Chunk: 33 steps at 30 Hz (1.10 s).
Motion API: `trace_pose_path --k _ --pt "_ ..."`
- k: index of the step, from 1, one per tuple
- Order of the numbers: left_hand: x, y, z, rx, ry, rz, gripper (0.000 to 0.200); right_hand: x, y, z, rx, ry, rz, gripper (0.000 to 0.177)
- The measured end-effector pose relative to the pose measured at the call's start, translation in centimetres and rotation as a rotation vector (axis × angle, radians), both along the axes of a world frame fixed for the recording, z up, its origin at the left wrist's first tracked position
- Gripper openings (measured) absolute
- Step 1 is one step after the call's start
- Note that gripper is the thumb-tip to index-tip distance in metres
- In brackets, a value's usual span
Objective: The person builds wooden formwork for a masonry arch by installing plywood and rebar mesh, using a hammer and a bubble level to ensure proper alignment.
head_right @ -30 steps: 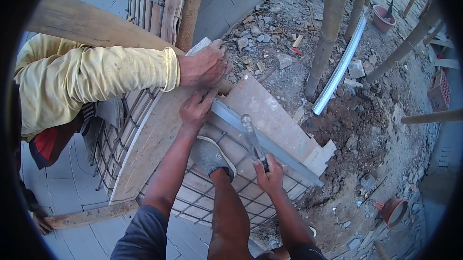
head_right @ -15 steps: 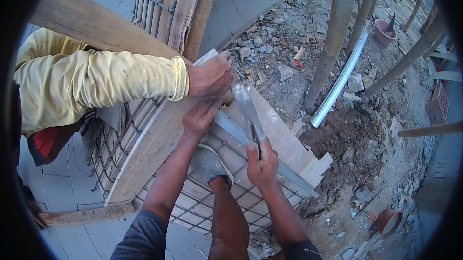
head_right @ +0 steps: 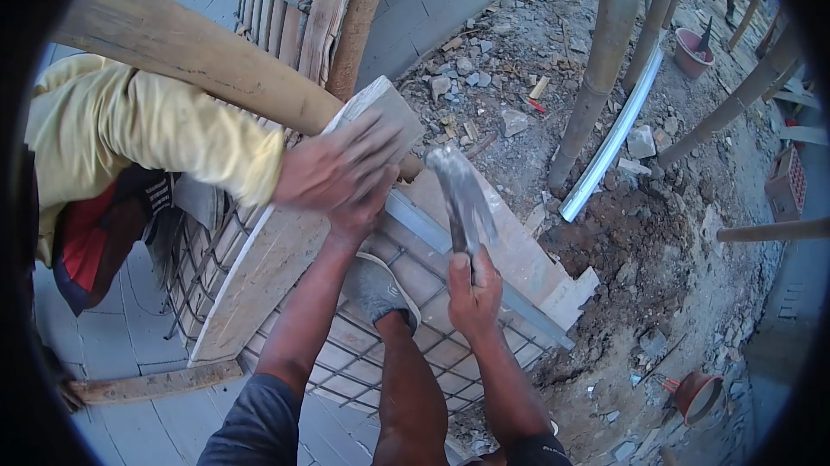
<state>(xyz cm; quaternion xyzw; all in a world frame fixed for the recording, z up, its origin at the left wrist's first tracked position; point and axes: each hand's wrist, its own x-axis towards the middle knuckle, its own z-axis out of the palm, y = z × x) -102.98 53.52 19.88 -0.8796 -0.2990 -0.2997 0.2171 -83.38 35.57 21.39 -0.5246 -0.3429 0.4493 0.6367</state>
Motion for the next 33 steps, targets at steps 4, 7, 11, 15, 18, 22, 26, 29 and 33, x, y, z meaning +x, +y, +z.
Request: trace_pose_path --k 4,7,11,15,18,22,26,29,33 --pt "0.8 -0.8 1.5 -0.081 0.033 -0.003 0.047 -0.6 -1.3 -1.0 0.145 0.058 -0.082 0.032" --pt "1.2 -1.0 1.7 -0.057 0.016 0.053 0.046 0.1 -2.1 -2.1 -0.043 -0.097 0.022 0.029" --pt "1.5 -0.7 1.2 -0.028 -0.011 0.092 0.046 -0.4 -3.0 -4.1 -0.224 -0.110 0.037 0.034" --pt "1.5 -0.4 0.6 0.029 -0.012 0.090 0.049 -0.1 -2.1 -6.7 -0.282 -0.190 -0.001 0.040" --pt "0.9 -0.6 0.9 0.007 0.023 0.037 0.050 2.3 1.5 -4.8 -0.433 -0.091 -0.003 0.040" --pt "1.0 -0.8 1.1 -0.007 0.029 0.047 0.052 6.0 7.7 -2.9 -0.314 -0.107 0.066 0.039" --pt "1.1 -0.9 1.4 0.003 0.033 0.058 0.052 6.6 11.0 -0.9 -0.397 -0.248 0.076 0.037" --pt "1.2 -0.9 1.4 -0.003 0.033 0.061 0.052 5.5 11.5 1.4 -0.352 -0.616 0.441 0.049" --pt "1.3 -0.7 1.1 -0.014 0.010 0.058 0.050 5.1 11.6 -0.9 -0.249 -0.658 0.342 0.055"
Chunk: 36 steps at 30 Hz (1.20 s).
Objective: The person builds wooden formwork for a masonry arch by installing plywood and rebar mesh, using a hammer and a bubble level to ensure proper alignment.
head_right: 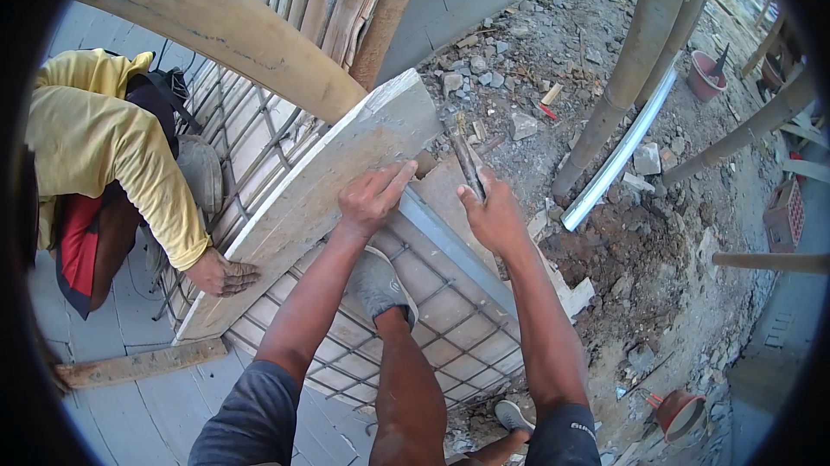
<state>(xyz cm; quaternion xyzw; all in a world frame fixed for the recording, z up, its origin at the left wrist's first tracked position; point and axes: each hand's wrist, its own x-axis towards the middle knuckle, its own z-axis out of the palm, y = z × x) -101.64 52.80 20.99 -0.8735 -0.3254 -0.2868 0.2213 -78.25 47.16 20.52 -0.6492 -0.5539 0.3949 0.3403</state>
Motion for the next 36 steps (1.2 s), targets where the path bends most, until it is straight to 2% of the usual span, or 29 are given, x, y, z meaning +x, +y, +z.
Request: trace_pose_path --k 3,7,9,12,14,15,17,18,20,24,26,30,32,36 --pt "0.1 -0.2 0.1 -0.051 -0.036 -0.027 0.050 -0.2 -0.2 0.1 -0.058 -0.017 -0.025 0.059" --pt "1.0 0.6 1.1 -0.151 -0.064 -0.167 0.051 0.0 -0.2 1.6 -0.049 0.007 0.000 0.051" --pt "1.3 1.5 2.7 -0.148 0.055 -0.221 0.051 0.0 -0.4 2.0 -0.076 0.031 0.020 0.048" --pt "1.0 1.4 2.1 -0.094 0.192 -0.146 0.051 0.0 -0.2 0.8 -0.014 0.013 -0.004 0.042" --pt "1.1 1.6 1.8 -0.078 0.184 -0.135 0.049 0.0 0.0 -0.3 0.144 0.071 -0.008 0.041" --pt "1.0 1.5 1.6 -0.068 0.171 -0.114 0.047 0.1 -0.4 -0.2 0.142 0.070 -0.008 0.041" --pt "0.6 1.6 1.3 -0.048 0.192 -0.121 0.046 0.1 -0.9 0.5 -0.019 0.134 -0.133 0.040" --pt "0.5 1.7 1.2 -0.031 0.215 -0.128 0.044 -0.1 -1.1 0.3 -0.025 0.137 -0.136 0.040" --pt "0.3 1.7 1.0 -0.041 0.213 -0.143 0.042 -0.7 -1.4 0.3 0.014 0.299 -0.358 0.040" --pt "0.4 1.7 1.2 -0.046 0.220 -0.142 0.040 -1.6 -1.1 1.7 0.045 0.184 -0.315 0.041" --pt "0.4 1.7 1.4 -0.050 0.208 -0.143 0.040 -1.3 -0.6 1.4 0.027 0.108 -0.068 0.043" --pt "0.6 1.7 1.4 -0.052 0.150 -0.149 0.043 -1.5 -1.1 -0.2 0.054 0.138 -0.081 0.046" --pt "0.3 1.6 1.5 -0.061 0.160 -0.160 0.044 -2.8 -2.3 -1.7 0.214 0.068 -0.267 0.048" --pt "0.5 1.9 1.4 -0.046 0.098 -0.181 0.047 -3.1 -6.7 -2.2 0.042 0.187 -0.301 0.053"
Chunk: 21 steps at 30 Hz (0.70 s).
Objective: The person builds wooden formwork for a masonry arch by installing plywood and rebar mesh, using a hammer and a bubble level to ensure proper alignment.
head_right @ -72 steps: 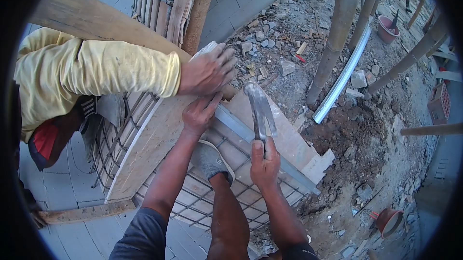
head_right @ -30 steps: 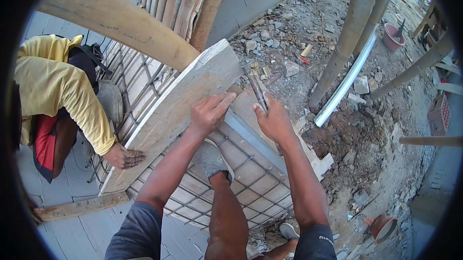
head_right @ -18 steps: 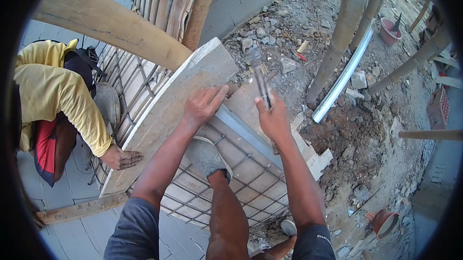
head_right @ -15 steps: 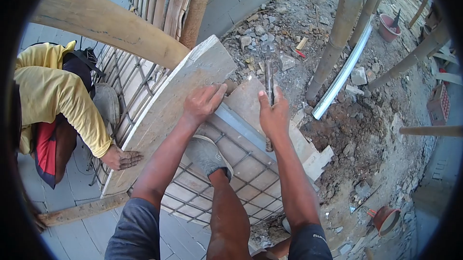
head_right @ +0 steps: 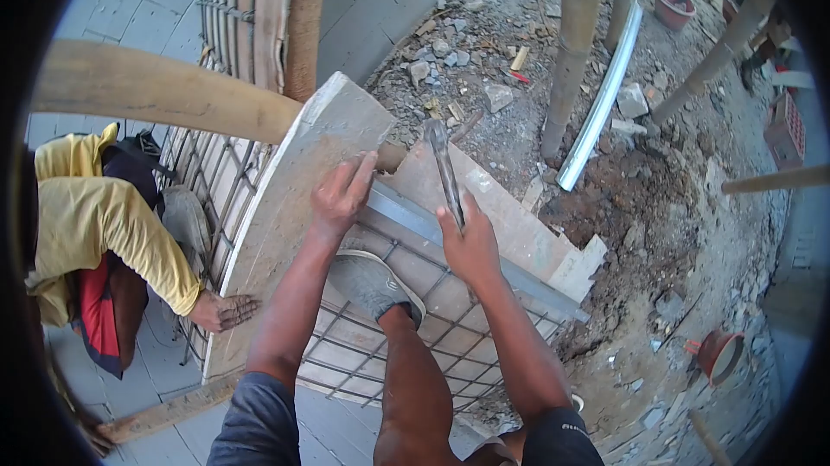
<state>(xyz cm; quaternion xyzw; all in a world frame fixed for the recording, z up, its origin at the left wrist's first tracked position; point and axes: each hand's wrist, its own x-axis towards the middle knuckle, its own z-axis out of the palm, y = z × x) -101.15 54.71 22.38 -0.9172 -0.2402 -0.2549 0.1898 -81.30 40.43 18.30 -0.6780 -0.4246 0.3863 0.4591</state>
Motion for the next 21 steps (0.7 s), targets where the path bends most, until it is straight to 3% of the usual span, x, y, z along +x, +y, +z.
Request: trace_pose_path --k 7,9,17,21 --pt "0.6 -0.5 -0.2 -0.022 -0.013 0.091 0.042 -1.9 -8.9 -1.9 -0.110 0.162 -0.027 0.055" --pt "0.8 -0.5 -0.5 0.032 -0.048 0.170 0.039 -2.6 -10.5 -3.0 -0.001 0.146 0.010 0.056" --pt "0.6 -0.4 -0.5 -0.016 -0.041 0.136 0.035 -2.8 -11.3 -4.6 0.083 0.138 0.071 0.053" --pt "0.7 -0.1 -0.6 0.013 -0.089 0.083 0.036 -2.7 -9.8 -4.0 0.150 0.233 0.128 0.041"
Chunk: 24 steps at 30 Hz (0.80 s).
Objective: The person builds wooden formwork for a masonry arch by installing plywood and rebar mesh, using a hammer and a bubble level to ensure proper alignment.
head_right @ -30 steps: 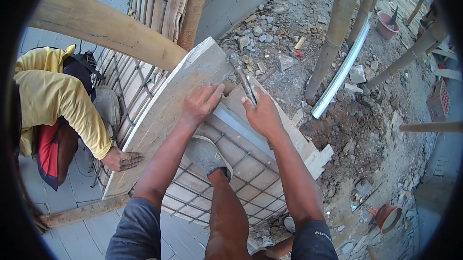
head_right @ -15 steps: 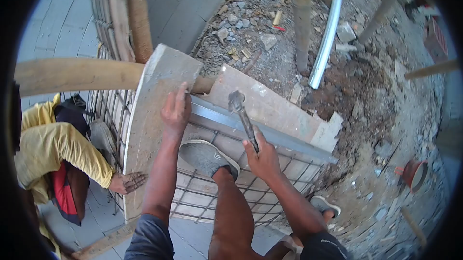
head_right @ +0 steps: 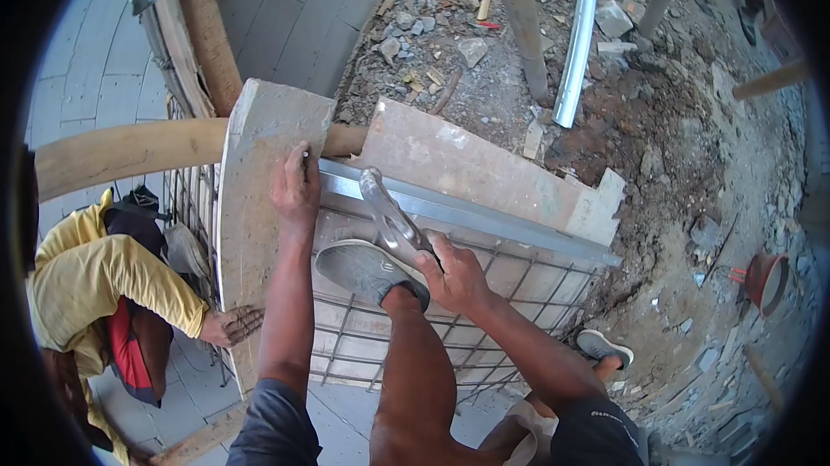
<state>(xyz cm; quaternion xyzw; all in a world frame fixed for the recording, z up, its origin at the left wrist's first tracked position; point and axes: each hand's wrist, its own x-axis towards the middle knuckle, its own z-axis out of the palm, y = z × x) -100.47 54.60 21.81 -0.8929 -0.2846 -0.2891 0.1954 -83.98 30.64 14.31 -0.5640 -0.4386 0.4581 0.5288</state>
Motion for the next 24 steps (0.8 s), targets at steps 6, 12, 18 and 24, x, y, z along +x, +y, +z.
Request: trace_pose_path --k 6,12,18,24 --pt "0.0 0.2 -0.2 0.011 -0.009 -0.014 0.038 -0.1 3.7 2.7 0.164 -0.031 -0.039 0.034" --pt "0.6 0.3 -0.9 0.061 -0.165 0.000 0.047 -0.7 5.5 2.9 0.575 -0.166 -0.226 0.032" --pt "0.4 0.7 -1.5 0.044 -0.213 -0.015 0.050 -2.3 5.0 1.4 0.542 -0.156 -0.266 0.021" --pt "0.7 0.3 -1.3 0.040 -0.209 0.011 0.050 -2.7 7.1 2.0 0.356 -0.023 -0.191 0.024"
